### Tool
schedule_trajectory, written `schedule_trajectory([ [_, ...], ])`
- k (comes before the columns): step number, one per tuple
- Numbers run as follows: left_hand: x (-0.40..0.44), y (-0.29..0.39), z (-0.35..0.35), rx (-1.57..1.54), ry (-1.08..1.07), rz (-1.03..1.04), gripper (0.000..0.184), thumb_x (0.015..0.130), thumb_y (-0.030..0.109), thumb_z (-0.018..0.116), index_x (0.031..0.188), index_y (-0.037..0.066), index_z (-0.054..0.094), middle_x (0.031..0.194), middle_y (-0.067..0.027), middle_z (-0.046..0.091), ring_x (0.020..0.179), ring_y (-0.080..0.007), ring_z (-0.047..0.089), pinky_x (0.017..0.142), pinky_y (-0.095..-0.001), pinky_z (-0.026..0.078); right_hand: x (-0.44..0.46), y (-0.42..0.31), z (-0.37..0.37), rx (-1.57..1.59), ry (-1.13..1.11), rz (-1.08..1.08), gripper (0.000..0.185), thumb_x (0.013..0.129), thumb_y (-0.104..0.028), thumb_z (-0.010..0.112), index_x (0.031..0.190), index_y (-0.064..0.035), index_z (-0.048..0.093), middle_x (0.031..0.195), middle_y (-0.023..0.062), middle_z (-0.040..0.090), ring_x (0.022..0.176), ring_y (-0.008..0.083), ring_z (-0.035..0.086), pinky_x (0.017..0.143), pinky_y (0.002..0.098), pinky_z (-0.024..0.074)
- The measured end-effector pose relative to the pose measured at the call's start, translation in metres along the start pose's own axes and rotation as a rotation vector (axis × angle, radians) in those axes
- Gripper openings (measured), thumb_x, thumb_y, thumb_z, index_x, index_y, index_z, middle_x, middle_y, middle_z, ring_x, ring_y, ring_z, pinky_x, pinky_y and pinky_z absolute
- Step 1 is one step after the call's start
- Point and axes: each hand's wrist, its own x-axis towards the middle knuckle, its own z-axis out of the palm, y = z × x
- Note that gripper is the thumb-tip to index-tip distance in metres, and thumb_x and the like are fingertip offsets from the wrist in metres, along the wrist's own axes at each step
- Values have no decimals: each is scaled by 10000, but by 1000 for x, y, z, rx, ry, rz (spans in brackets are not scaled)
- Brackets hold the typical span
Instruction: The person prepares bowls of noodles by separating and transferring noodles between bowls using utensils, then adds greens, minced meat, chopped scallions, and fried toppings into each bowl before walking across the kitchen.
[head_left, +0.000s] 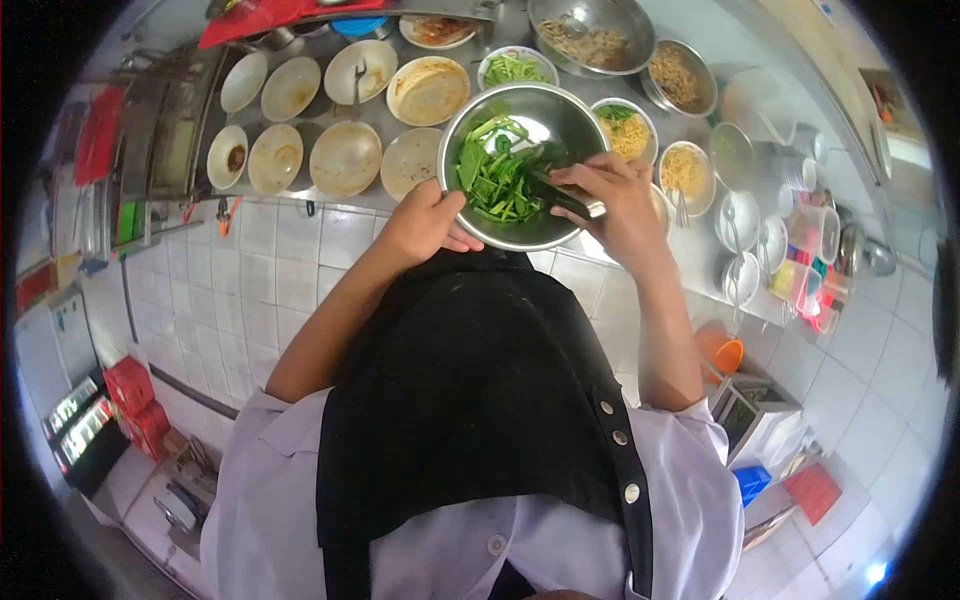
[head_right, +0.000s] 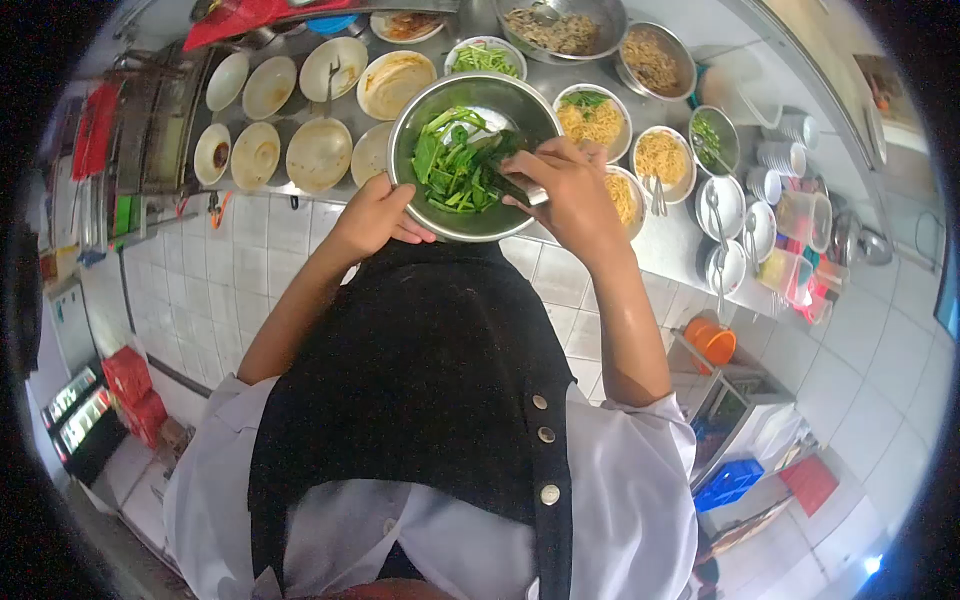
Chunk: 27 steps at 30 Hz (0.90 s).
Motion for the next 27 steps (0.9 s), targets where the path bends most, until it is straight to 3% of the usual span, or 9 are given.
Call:
schedule_trajectory([
  [2, 3, 9, -6, 76, -111, 1, 418, 1114, 221, 422, 1359, -114, 470, 1104, -241, 726, 852, -301, 799, 695, -339, 667, 0, -1, 0, -35, -28, -6, 313, 803, -242, 884, 1076, -183, 744, 1005, -34, 784, 1040, 204, 631, 978, 435, 358],
  [5, 4, 9, -14, 44, -152, 53, 428, 1078, 213, 477, 1221, -190, 482, 1026, -261, 710, 810, -313, 799, 650, -336, 666, -2, -5, 5, -55, -35, 28, 299, 803, -238, 891, 1061, -188, 749, 977, -41, 777, 1023, 195, 631, 969, 423, 362],
  [8, 12, 10, -23, 130, -219, -5, 423, 1091, 219, 420, 1333, -120, 490, 1060, -221, 737, 823, -280, 798, 680, -327, 665, -7, -12, 2, 29, 31, 133, 259, 804, -226, 899, 1022, -171, 771, 946, -30, 769, 964, 190, 639, 964, 410, 368],
  [12, 16, 9, -24, 123, -224, 5, 415, 1082, 219, 425, 1327, -108, 499, 1047, -211, 738, 801, -265, 795, 664, -311, 657, -24, -18, -23, 136, 205, 258, 241, 795, -204, 909, 1002, -132, 810, 949, 2, 766, 896, 194, 660, 950, 382, 376],
  [15, 16, 9, -28, 133, -228, 13, 408, 1082, 219, 428, 1323, -103, 501, 1040, -204, 736, 794, -259, 794, 655, -306, 654, -28, -29, -35, 140, 224, 286, 261, 791, -224, 910, 1021, -145, 814, 962, -5, 768, 934, 192, 667, 959, 387, 375],
  [21, 14, 24, -31, 189, -302, 34, 395, 1078, 218, 437, 1291, -105, 519, 1035, -200, 733, 791, -259, 793, 647, -307, 652, 4, -41, -15, -108, 28, 113, 368, 793, -239, 899, 1123, -168, 755, 978, 3, 763, 1050, 207, 651, 989, 444, 379],
  [27, 11, 31, -32, 252, -314, 25, 386, 1071, 206, 455, 1241, -133, 525, 1015, -211, 721, 773, -271, 790, 640, -316, 661, 9, -24, -4, -176, -85, 120, 368, 792, -192, 891, 1126, -175, 739, 1017, 22, 755, 1107, 231, 648, 1007, 467, 376],
])
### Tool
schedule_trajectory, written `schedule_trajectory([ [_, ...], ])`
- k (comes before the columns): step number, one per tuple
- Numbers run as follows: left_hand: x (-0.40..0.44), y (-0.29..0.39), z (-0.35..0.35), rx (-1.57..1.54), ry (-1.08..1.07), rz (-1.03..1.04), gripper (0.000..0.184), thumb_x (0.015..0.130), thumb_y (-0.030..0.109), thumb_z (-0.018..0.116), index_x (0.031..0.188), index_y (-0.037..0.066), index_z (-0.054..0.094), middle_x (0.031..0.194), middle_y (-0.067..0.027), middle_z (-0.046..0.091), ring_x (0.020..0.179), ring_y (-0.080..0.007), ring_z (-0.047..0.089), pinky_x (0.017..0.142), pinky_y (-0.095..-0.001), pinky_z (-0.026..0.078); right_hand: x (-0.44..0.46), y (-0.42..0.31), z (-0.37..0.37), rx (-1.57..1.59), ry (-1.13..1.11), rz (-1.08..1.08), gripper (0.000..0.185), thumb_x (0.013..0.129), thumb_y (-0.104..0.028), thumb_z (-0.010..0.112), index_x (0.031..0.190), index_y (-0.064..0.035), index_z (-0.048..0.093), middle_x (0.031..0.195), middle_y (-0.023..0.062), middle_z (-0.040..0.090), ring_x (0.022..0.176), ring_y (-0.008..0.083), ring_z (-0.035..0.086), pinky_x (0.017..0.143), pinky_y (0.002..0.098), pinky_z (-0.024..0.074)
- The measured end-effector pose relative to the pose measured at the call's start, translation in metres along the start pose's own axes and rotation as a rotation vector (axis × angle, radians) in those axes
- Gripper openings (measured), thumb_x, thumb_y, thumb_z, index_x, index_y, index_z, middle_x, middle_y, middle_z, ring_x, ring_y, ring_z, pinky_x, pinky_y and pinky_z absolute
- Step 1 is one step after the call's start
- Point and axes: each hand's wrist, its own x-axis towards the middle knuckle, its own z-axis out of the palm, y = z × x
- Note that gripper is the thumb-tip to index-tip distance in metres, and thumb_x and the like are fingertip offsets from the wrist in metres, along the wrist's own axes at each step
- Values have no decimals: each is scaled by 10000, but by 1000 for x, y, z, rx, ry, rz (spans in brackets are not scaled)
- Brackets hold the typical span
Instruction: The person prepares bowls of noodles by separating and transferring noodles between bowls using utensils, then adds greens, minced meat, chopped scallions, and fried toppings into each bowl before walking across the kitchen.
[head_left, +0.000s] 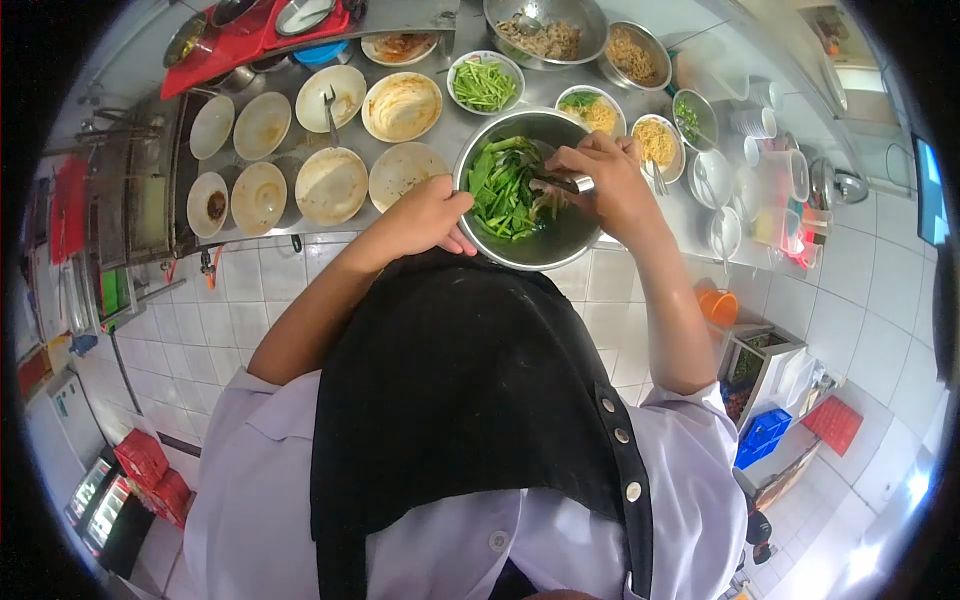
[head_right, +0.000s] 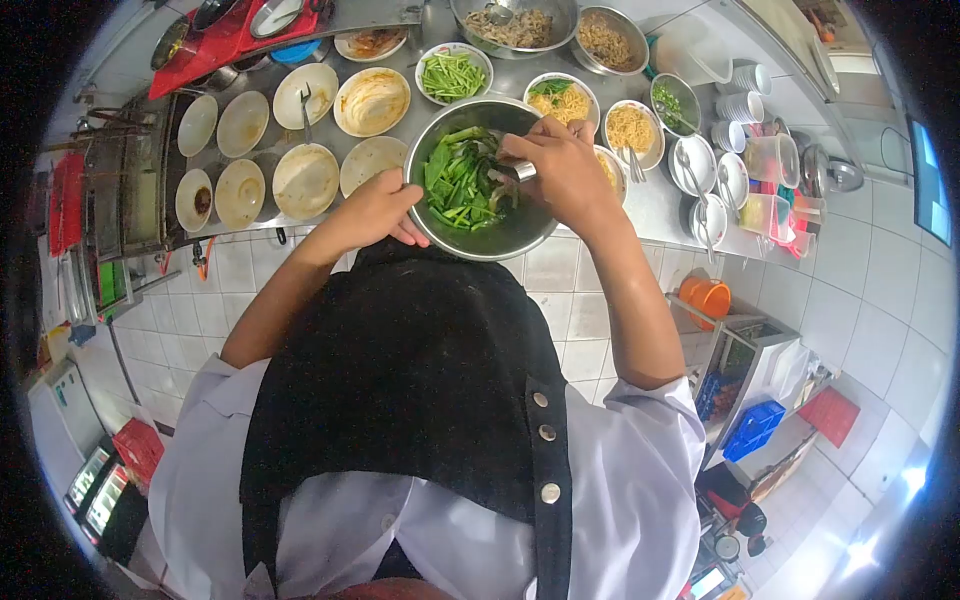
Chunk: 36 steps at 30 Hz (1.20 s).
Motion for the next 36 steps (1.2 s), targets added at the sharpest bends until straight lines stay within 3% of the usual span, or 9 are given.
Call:
schedule_trajectory([
  [4, 3, -5, 1, -30, -9, 17, 391, 1071, 202, 458, 1230, -151, 516, 1001, -224, 716, 758, -283, 789, 626, -320, 662, 1, -3, -3, 76, 38, 48, 358, 798, -145, 892, 1128, -164, 754, 999, 56, 769, 1062, 244, 682, 996, 443, 417],
  [10, 10, -13, 0, -84, 41, -11, 409, 1075, 204, 460, 1244, -165, 503, 1008, -243, 718, 766, -306, 792, 623, -325, 666, -23, 29, -6, 721, 205, 372, 241, 880, -92, 862, 1062, -11, 726, 999, 81, 777, 946, 164, 722, 911, 341, 536],
  [14, 18, -21, 3, -111, 56, 2, 414, 1081, 205, 454, 1261, -166, 495, 1021, -249, 722, 782, -308, 795, 624, -321, 665, -47, 56, -17, 886, 389, 487, 234, 899, -70, 854, 1076, -9, 713, 1041, 55, 741, 1006, 147, 685, 925, 328, 528],
  [18, 27, -34, 1, -121, 100, -5, 434, 1094, 226, 454, 1298, -157, 466, 1062, -255, 718, 811, -305, 797, 650, -321, 666, -70, 85, -44, 810, 433, 477, 248, 900, -97, 861, 1080, -15, 711, 1065, 54, 735, 1013, 146, 669, 912, 313, 515],
  [22, 20, -39, -2, -139, 172, -20, 438, 1106, 268, 455, 1337, -104, 458, 1110, -246, 718, 846, -300, 799, 690, -336, 668, -84, 114, -63, 383, 262, 512, 239, 910, -164, 849, 1053, -10, 734, 974, 66, 763, 969, 130, 683, 876, 328, 519],
  [26, 11, -40, 5, -211, 301, -34, 435, 1096, 257, 461, 1293, -130, 463, 1098, -269, 721, 827, -314, 796, 666, -334, 662, -104, 192, -4, 159, 189, 383, 240, 868, -253, 873, 1032, -126, 753, 961, 29, 785, 938, 242, 701, 939, 456, 443],
  [27, 10, -40, 6, -211, 315, -31, 433, 1095, 257, 463, 1294, -128, 463, 1100, -271, 721, 829, -315, 796, 669, -334, 663, -102, 200, 8, 141, 150, 395, 214, 862, -260, 868, 1022, -172, 755, 987, 14, 781, 1000, 278, 684, 997, 518, 374],
  [31, 9, -39, 16, -249, 408, -75, 440, 1093, 248, 465, 1311, -134, 484, 1099, -269, 726, 823, -314, 796, 661, -321, 663, -100, 220, 53, -15, 109, 315, 207, 872, -281, 856, 1017, -175, 754, 1032, 16, 767, 1043, 246, 651, 1021, 463, 356],
  [36, 5, -27, 29, -224, 423, -45, 447, 1094, 242, 459, 1323, -141, 496, 1074, -263, 733, 805, -301, 796, 645, -302, 660, -106, 205, 26, 7, 216, 337, 231, 859, -308, 867, 1019, -181, 760, 978, -4, 770, 966, 235, 660, 970, 461, 357],
])
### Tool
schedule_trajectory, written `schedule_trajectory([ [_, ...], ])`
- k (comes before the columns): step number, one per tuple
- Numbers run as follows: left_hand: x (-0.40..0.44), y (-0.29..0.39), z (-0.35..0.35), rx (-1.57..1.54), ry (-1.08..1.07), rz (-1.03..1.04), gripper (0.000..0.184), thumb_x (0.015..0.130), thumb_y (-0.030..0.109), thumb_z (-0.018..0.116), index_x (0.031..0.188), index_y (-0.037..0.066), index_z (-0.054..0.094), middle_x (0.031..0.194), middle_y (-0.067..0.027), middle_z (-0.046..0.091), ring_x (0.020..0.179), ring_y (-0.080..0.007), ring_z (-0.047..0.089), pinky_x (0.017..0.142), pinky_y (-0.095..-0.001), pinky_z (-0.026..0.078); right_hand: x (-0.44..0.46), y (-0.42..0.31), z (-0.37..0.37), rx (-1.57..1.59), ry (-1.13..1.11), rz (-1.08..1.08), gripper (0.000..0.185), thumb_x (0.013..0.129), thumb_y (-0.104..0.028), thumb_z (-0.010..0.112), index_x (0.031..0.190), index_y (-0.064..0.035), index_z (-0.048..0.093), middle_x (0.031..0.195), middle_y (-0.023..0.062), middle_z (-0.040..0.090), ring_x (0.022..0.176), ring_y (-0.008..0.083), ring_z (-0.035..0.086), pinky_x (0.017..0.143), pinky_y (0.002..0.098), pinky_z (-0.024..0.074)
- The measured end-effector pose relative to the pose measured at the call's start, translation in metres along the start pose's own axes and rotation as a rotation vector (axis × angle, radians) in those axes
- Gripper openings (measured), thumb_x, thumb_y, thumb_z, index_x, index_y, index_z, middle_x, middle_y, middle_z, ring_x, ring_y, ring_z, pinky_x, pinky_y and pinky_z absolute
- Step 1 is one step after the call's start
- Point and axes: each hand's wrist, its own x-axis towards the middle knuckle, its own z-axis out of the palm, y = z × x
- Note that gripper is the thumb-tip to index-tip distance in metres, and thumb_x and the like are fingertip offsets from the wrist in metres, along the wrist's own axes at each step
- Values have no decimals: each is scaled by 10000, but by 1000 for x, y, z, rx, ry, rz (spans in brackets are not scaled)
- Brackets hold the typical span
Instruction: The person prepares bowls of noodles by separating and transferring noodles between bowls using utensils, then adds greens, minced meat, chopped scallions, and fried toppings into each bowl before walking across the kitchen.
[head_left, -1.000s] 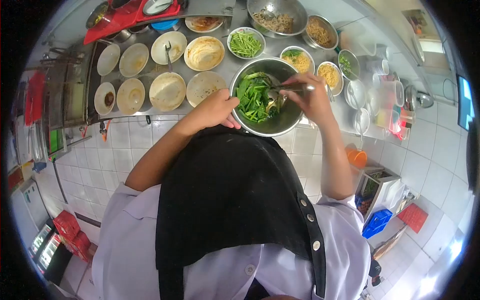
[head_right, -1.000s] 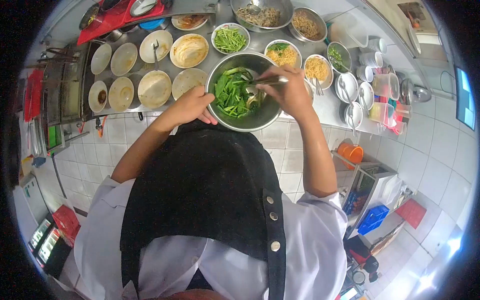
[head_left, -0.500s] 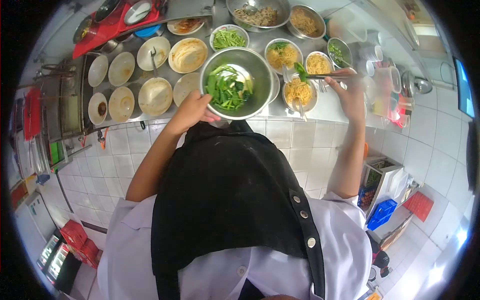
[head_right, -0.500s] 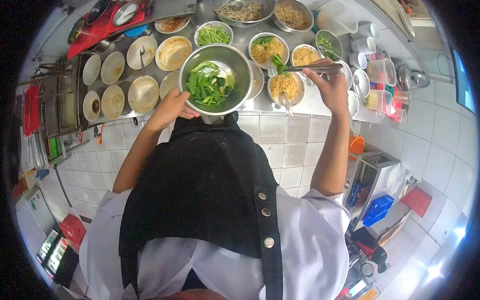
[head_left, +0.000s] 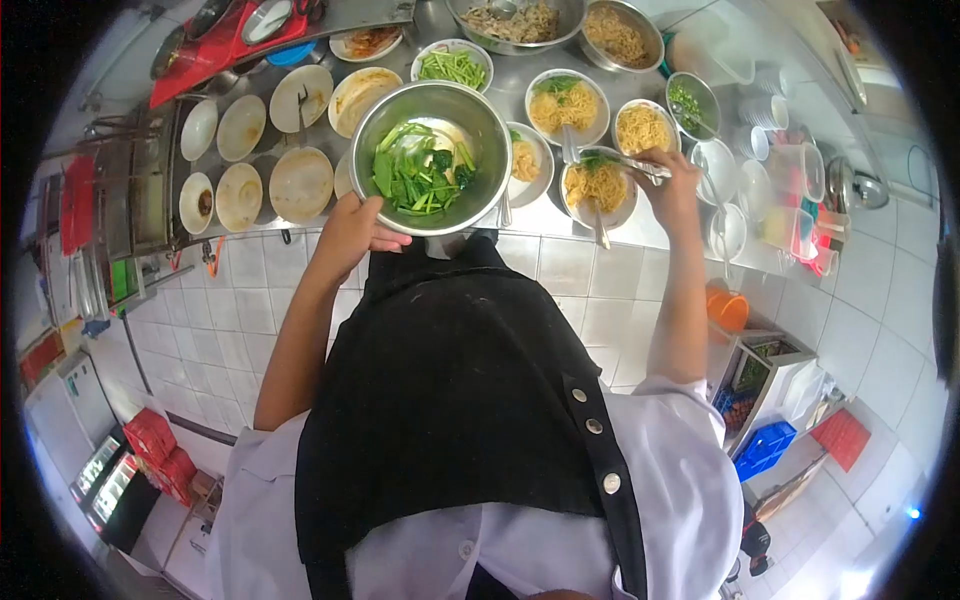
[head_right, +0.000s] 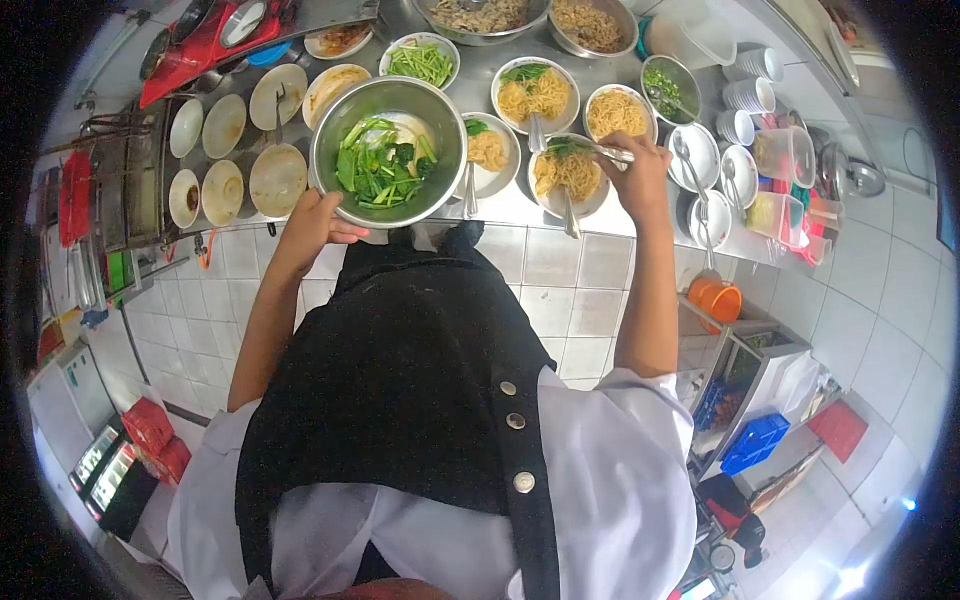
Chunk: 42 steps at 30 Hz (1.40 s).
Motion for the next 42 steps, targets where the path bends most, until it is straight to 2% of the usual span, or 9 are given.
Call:
schedule_trajectory([
  [6, 2, 1, 10, 7, -23, -9, 442, 1092, 247, 458, 1320, -130, 495, 1069, -257, 736, 805, -298, 799, 647, -308, 659, 5, 1, 34, 49, -26, 41, 221, 865, -305, 864, 997, -164, 755, 942, 0, 777, 971, 239, 660, 1024, 471, 341],
  [12, 7, 3, 16, 6, -61, -19, 440, 1105, 249, 434, 1373, -101, 440, 1086, -256, 729, 823, -313, 798, 671, -340, 670, -16, -54, -53, 323, 148, 216, 314, 802, -102, 912, 1060, -32, 749, 1065, 122, 788, 1004, 247, 745, 891, 370, 579],
  [15, 9, 7, 20, 33, -107, -18, 411, 1117, 230, 416, 1361, -99, 441, 1125, -263, 716, 843, -316, 797, 691, -354, 675, -21, -121, -63, 767, 140, 58, 331, 787, -86, 923, 1067, -17, 759, 1086, 117, 784, 1044, 235, 739, 957, 372, 577],
  [17, 8, 11, 26, 39, -161, 15, 403, 1123, 226, 408, 1364, -95, 443, 1130, -258, 716, 850, -318, 797, 703, -355, 675, -12, -173, -56, 707, -1, 0, 360, 764, -116, 944, 1076, -60, 773, 1030, 93, 778, 984, 215, 738, 968, 359, 559],
  [19, 6, 14, 32, 29, -209, 43, 396, 1128, 224, 405, 1367, -89, 444, 1137, -252, 715, 861, -321, 797, 715, -356, 675, -11, -203, -18, 635, 32, 23, 362, 762, -225, 953, 1031, -77, 760, 948, 39, 777, 907, 200, 713, 880, 380, 481],
  [23, 6, 14, 45, -40, -226, 36, 390, 1132, 225, 413, 1385, -72, 439, 1165, -244, 711, 891, -327, 797, 736, -357, 676, -10, -240, 17, 320, 121, 61, 313, 801, -256, 921, 1008, -99, 747, 913, 31, 765, 922, 226, 679, 929, 391, 389],
  [31, 12, 7, 42, -73, -226, 96, 364, 1116, 189, 425, 1228, -157, 447, 1085, -293, 704, 876, -351, 801, 687, -369, 680, -14, -238, 18, 367, 196, -33, 267, 808, -183, 905, 1009, -104, 747, 890, 34, 755, 893, 226, 680, 901, 383, 389],
  [35, 12, 7, 40, -83, -219, 97, 363, 1112, 188, 440, 1189, -167, 437, 1069, -295, 697, 880, -358, 800, 684, -372, 681, -12, -234, 1, 829, 190, 178, 223, 849, -67, 889, 996, -18, 728, 931, 70, 767, 833, 160, 722, 787, 313, 547],
  [42, 20, 3, 32, -61, -214, 67, 404, 1120, 225, 429, 1333, -117, 456, 1133, -264, 719, 894, -338, 796, 740, -354, 673, -11, -169, -36, 956, 373, 474, 195, 908, -67, 849, 1043, 6, 730, 956, 75, 773, 869, 116, 692, 811, 271, 532],
])
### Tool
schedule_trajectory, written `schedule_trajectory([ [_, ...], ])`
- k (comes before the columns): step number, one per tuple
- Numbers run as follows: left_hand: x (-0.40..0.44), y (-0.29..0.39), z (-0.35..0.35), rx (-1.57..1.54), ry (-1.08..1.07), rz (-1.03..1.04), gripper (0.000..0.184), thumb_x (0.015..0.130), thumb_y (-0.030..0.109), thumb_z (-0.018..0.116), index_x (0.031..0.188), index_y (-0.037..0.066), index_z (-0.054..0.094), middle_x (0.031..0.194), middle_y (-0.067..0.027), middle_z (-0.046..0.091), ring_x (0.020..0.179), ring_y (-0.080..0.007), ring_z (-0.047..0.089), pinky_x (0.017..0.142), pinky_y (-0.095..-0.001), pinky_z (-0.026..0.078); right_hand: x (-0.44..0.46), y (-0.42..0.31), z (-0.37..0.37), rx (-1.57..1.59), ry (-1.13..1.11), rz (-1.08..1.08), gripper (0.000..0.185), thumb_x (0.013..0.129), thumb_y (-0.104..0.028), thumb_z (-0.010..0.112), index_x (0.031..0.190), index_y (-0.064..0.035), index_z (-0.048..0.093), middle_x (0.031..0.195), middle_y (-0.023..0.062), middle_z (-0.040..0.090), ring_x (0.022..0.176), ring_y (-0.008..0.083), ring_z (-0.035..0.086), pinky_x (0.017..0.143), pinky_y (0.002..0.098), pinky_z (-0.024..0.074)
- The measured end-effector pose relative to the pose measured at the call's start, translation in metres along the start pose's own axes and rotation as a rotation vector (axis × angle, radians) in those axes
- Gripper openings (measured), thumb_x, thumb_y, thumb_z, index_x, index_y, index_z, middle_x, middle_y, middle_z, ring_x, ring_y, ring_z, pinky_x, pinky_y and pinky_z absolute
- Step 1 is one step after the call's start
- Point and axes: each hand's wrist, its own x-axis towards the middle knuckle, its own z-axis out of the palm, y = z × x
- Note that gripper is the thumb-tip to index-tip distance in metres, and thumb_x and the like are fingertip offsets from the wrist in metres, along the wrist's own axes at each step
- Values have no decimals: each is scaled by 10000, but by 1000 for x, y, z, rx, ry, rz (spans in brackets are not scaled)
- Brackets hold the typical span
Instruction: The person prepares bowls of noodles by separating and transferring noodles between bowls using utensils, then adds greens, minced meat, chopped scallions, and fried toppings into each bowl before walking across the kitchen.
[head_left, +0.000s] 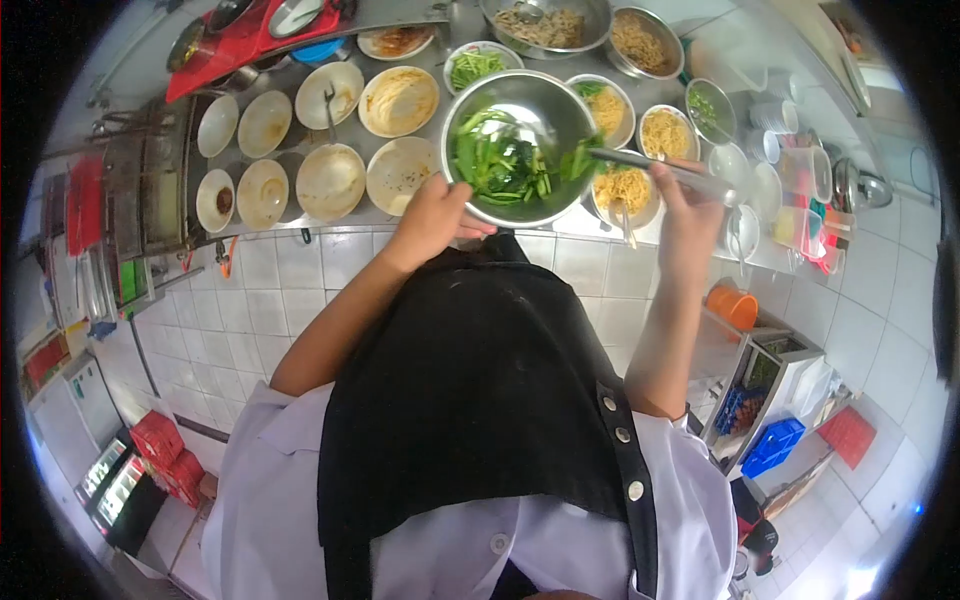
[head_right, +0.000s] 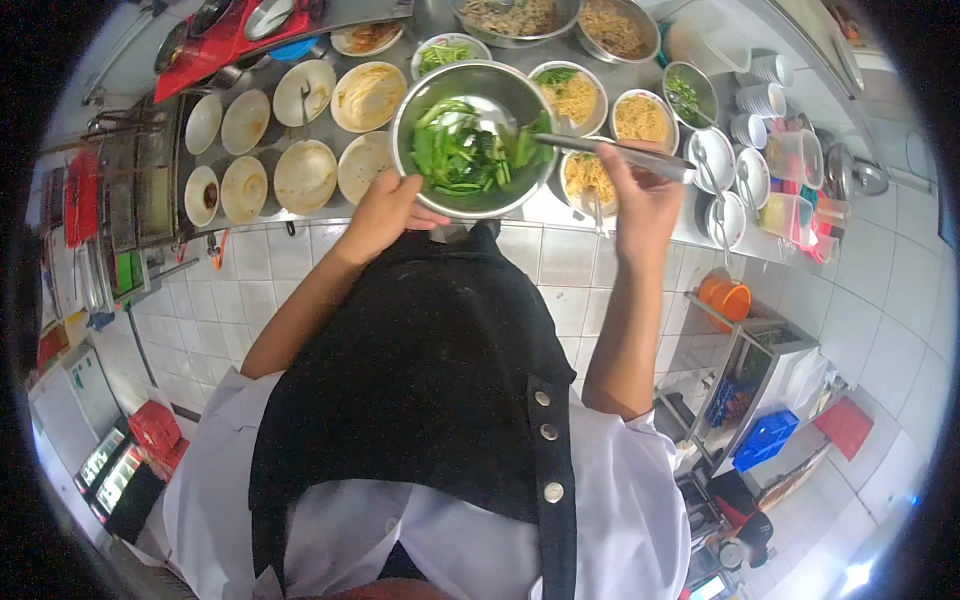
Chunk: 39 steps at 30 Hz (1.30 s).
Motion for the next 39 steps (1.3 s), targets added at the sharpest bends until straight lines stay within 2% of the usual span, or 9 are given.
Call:
schedule_trajectory([
  [3, -3, -3, -7, 13, 52, 25, 415, 1116, 235, 434, 1331, -118, 474, 1133, -267, 719, 891, -329, 796, 729, -344, 671, 20, -1, -43, -62, 82, -78, 188, 939, -94, 826, 1078, -2, 739, 960, 54, 766, 882, 95, 675, 829, 259, 510],
  [4, -4, -4, -10, 16, 83, 32, 418, 1114, 237, 435, 1330, -118, 480, 1134, -267, 719, 890, -325, 797, 724, -341, 670, 26, -2, -56, -173, 121, -37, 197, 937, -101, 829, 1078, 2, 737, 967, 54, 764, 892, 98, 675, 845, 261, 509],
  [9, -6, -16, -21, -31, 160, 27, 443, 1118, 237, 437, 1390, -112, 416, 1162, -272, 712, 891, -345, 797, 669, -313, 666, 73, 65, -95, -430, -17, -181, 245, 910, -137, 861, 1060, 9, 734, 969, 61, 768, 913, 135, 692, 887, 299, 524],
  [13, -13, -9, -11, -35, 224, -5, 442, 1116, 239, 429, 1383, -114, 424, 1170, -276, 705, 893, -344, 798, 672, -318, 666, 85, 90, -97, -450, -58, -189, 233, 891, -129, 871, 1020, 10, 736, 966, 72, 775, 920, 149, 702, 885, 311, 534],
  [15, -17, -8, -7, -25, 257, -8, 444, 1119, 250, 405, 1369, -115, 442, 1158, -265, 707, 896, -340, 798, 684, -331, 664, 80, 82, -91, -485, -59, -168, 220, 885, -115, 870, 1004, 14, 737, 961, 77, 778, 924, 152, 707, 884, 315, 540],
  [24, -16, -11, 0, -38, 272, 18, 438, 1103, 237, 427, 1309, -148, 455, 1123, -292, 705, 891, -345, 798, 683, -329, 660, 71, 42, -105, -545, -2, -332, 229, 892, -100, 868, 1039, 19, 740, 996, 90, 776, 974, 160, 723, 924, 311, 543],
  [31, -17, -5, 9, -25, 272, 20, 434, 1105, 232, 408, 1334, -134, 457, 1145, -285, 709, 885, -349, 798, 690, -332, 664, 76, 41, -121, -602, -30, -414, 227, 899, -84, 859, 1047, 29, 729, 990, 91, 773, 941, 148, 724, 902, 297, 550],
  [35, -15, -6, 7, -4, 249, 24, 440, 1105, 232, 404, 1346, -134, 452, 1160, -281, 708, 886, -348, 798, 693, -330, 664, 73, 38, -113, -539, -38, -278, 234, 887, -91, 870, 1037, 20, 729, 968, 86, 775, 930, 151, 726, 885, 295, 556],
  [39, -13, -5, 9, -10, 243, 33, 442, 1109, 236, 407, 1353, -129, 455, 1164, -271, 710, 891, -343, 798, 694, -328, 662, 76, 57, -114, -548, -61, -325, 228, 898, -92, 862, 1039, 23, 724, 986, 84, 780, 932, 147, 729, 881, 295, 561],
])
